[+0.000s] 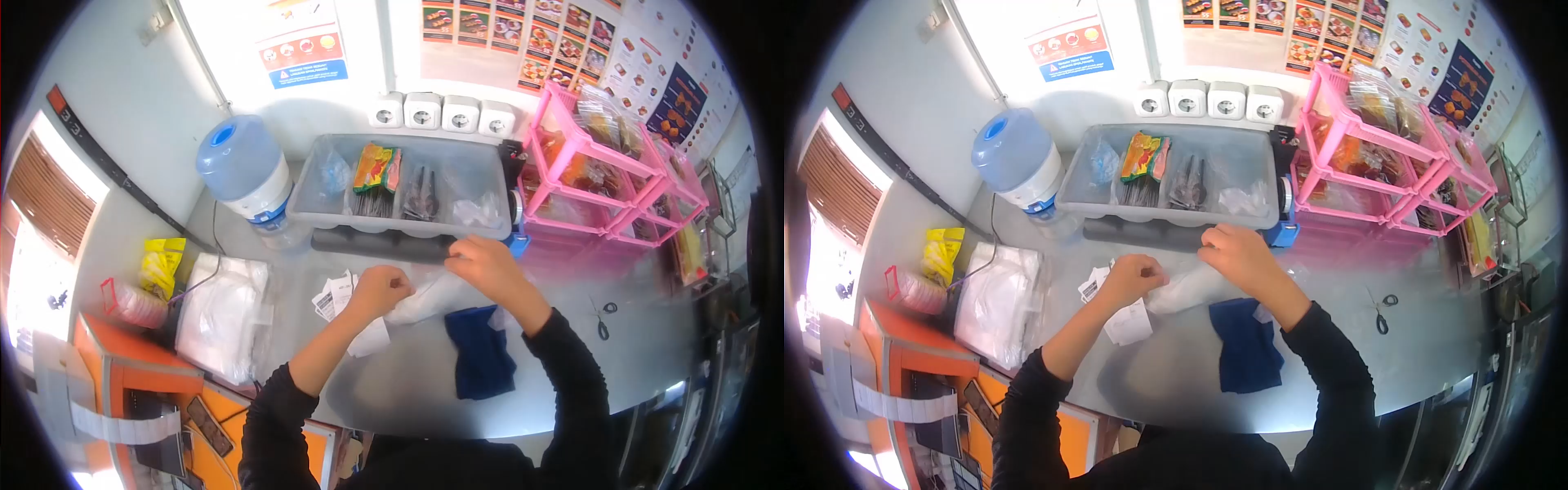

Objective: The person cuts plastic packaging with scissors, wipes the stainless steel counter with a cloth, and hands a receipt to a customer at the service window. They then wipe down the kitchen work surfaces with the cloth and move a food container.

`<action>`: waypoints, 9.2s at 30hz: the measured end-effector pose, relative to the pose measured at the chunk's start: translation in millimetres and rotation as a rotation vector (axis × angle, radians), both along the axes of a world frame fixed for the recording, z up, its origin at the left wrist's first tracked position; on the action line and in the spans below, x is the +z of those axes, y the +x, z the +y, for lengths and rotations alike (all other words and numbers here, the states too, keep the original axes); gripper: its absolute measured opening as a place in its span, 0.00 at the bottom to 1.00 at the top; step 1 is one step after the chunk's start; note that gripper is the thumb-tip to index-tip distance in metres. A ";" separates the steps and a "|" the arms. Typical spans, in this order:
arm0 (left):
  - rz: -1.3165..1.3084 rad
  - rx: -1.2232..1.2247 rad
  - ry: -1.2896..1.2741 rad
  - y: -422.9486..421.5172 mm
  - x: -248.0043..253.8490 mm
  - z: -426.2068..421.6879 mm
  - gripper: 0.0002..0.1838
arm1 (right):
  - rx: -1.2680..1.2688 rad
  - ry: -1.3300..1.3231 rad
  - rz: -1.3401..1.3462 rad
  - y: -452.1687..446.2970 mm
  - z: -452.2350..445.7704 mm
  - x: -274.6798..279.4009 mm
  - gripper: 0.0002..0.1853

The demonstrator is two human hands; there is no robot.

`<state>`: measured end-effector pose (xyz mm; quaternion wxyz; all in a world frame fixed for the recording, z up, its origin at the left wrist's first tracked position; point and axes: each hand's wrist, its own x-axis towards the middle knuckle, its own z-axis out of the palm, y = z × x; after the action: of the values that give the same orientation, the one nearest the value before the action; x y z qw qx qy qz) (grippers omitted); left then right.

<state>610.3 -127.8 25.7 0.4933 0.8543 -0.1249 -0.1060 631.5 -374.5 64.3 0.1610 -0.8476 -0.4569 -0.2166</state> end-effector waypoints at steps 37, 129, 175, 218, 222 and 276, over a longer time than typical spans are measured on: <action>0.905 0.702 -1.300 -112.2 -90.9 -33.1 0.09 | -0.002 1.503 2.075 -105.7 -23.5 -111.9 0.12; -0.844 0.238 0.275 238.7 -14.1 111.4 0.07 | -0.932 -0.190 0.580 289.2 158.0 -64.9 0.19; 0.160 0.076 -0.089 111.1 46.5 51.6 0.13 | -0.111 -0.129 0.310 35.7 62.1 29.2 0.17; -0.342 -0.032 0.687 194.1 -32.2 126.7 0.10 | -0.135 -0.141 0.450 212.2 175.6 -83.1 0.07; -0.155 0.011 0.895 217.1 -40.5 103.1 0.14 | -0.249 0.005 0.451 204.9 166.6 -77.1 0.07; -0.872 -0.217 0.480 101.8 41.7 -4.9 0.41 | -1.059 0.248 0.536 -44.9 -116.3 12.2 0.14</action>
<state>712.1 -132.7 67.4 0.1712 0.8905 -0.3792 0.1843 586.5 -490.8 76.5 0.2385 -0.9597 0.1120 -0.0978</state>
